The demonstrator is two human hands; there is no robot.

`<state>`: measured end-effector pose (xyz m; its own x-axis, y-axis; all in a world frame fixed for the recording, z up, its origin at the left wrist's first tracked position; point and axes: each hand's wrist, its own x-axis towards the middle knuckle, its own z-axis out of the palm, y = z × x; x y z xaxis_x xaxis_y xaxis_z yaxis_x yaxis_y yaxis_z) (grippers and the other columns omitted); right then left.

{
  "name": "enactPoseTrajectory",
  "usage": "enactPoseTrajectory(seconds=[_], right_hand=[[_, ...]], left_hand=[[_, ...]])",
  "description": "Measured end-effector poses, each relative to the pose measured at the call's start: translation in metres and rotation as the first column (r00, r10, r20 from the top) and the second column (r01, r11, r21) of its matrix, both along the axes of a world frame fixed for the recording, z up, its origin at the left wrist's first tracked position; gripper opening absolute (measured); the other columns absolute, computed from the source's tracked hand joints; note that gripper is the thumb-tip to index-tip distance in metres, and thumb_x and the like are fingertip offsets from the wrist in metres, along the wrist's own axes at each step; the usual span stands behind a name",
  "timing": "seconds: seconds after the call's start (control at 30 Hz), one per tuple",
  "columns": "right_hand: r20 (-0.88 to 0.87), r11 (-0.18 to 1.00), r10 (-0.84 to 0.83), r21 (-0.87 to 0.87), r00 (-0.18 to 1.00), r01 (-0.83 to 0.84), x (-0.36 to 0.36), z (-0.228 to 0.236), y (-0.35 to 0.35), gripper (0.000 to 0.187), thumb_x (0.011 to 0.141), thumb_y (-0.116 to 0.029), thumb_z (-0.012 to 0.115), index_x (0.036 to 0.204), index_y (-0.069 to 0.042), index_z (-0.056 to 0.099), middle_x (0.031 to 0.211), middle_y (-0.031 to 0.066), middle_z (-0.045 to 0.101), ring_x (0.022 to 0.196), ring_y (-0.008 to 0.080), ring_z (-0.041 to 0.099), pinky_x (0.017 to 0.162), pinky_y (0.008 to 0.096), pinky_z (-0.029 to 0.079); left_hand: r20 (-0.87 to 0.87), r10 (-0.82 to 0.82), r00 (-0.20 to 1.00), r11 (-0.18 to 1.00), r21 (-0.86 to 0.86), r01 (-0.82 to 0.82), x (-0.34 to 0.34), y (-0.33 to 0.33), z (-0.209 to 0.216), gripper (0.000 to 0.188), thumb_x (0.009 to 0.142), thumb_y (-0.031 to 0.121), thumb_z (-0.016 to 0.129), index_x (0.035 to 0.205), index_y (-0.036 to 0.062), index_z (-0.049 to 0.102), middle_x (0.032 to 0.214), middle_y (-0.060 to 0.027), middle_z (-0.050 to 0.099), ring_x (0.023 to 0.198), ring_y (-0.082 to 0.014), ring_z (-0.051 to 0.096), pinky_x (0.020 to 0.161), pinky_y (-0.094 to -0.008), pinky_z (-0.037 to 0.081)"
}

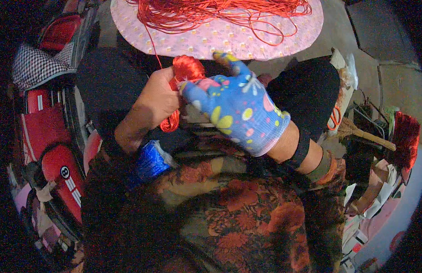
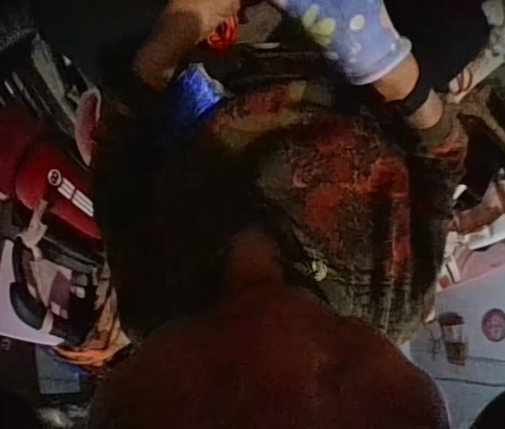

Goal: The recorder winds red decorative string around a blue container to bundle it, then cuts it with scissors.

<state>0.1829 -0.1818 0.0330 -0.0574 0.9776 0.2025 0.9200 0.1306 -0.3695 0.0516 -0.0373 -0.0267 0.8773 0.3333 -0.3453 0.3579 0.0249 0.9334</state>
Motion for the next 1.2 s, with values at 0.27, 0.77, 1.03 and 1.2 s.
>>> enactPoseTrajectory(seconds=[0.27, 0.77, 1.03, 1.2], right_hand=[[-0.655, 0.937, -0.334, -0.311, 0.678, 0.161, 0.009, -0.026, -0.013, 0.022, 0.085, -0.012, 0.068, 0.104, -0.004, 0.061, 0.099, 0.0103, 0.066, 0.088, 0.0229, 0.065, 0.081, 0.0305, 0.050], [-0.712, 0.966, -0.208, -0.041, 0.671, 0.257, 0.032, -0.039, -0.002, 0.012, 0.082, -0.012, 0.067, 0.093, -0.006, 0.067, 0.082, 0.0046, 0.068, 0.072, 0.0178, 0.064, 0.077, 0.0285, 0.049], [-0.985, 0.976, -0.165, -0.171, -0.059, 0.135, 0.026, -0.032, 0.009, 0.025, 0.086, -0.014, 0.060, 0.108, -0.002, 0.060, 0.084, 0.0025, 0.061, 0.075, 0.0094, 0.055, 0.075, 0.0252, 0.048], [-0.800, 0.969, -0.238, -0.237, 0.551, 0.074, 0.056, -0.045, 0.002, 0.016, 0.086, -0.019, 0.066, 0.093, -0.004, 0.066, 0.083, 0.0014, 0.066, 0.077, 0.0105, 0.061, 0.075, 0.0277, 0.051]], left_hand=[[0.050, 0.140, 0.989, 0.862, -0.498, -0.097, -0.004, 0.001, 0.033, 0.016, 0.086, 0.011, 0.065, 0.095, 0.0055, 0.053, 0.065, 0.0029, 0.048, 0.052, -0.0081, 0.049, 0.056, -0.0283, 0.048], [0.075, 0.211, 0.975, 0.775, -0.620, -0.120, 0.001, -0.004, 0.031, 0.013, 0.093, 0.020, 0.055, 0.088, 0.0087, 0.050, 0.063, 0.0035, 0.043, 0.051, -0.0074, 0.043, 0.055, -0.0287, 0.046], [0.086, 0.250, 0.964, 0.700, -0.704, -0.119, -0.001, 0.000, 0.031, 0.020, 0.092, 0.026, 0.058, 0.091, 0.0061, 0.056, 0.065, 0.0006, 0.050, 0.057, -0.0095, 0.051, 0.057, -0.0268, 0.047], [0.186, -0.056, 0.981, 0.982, -0.166, 0.088, -0.006, -0.006, 0.040, 0.015, 0.089, 0.017, 0.062, 0.097, 0.0044, 0.059, 0.071, -0.0005, 0.057, 0.061, -0.0115, 0.056, 0.059, -0.0284, 0.047]])
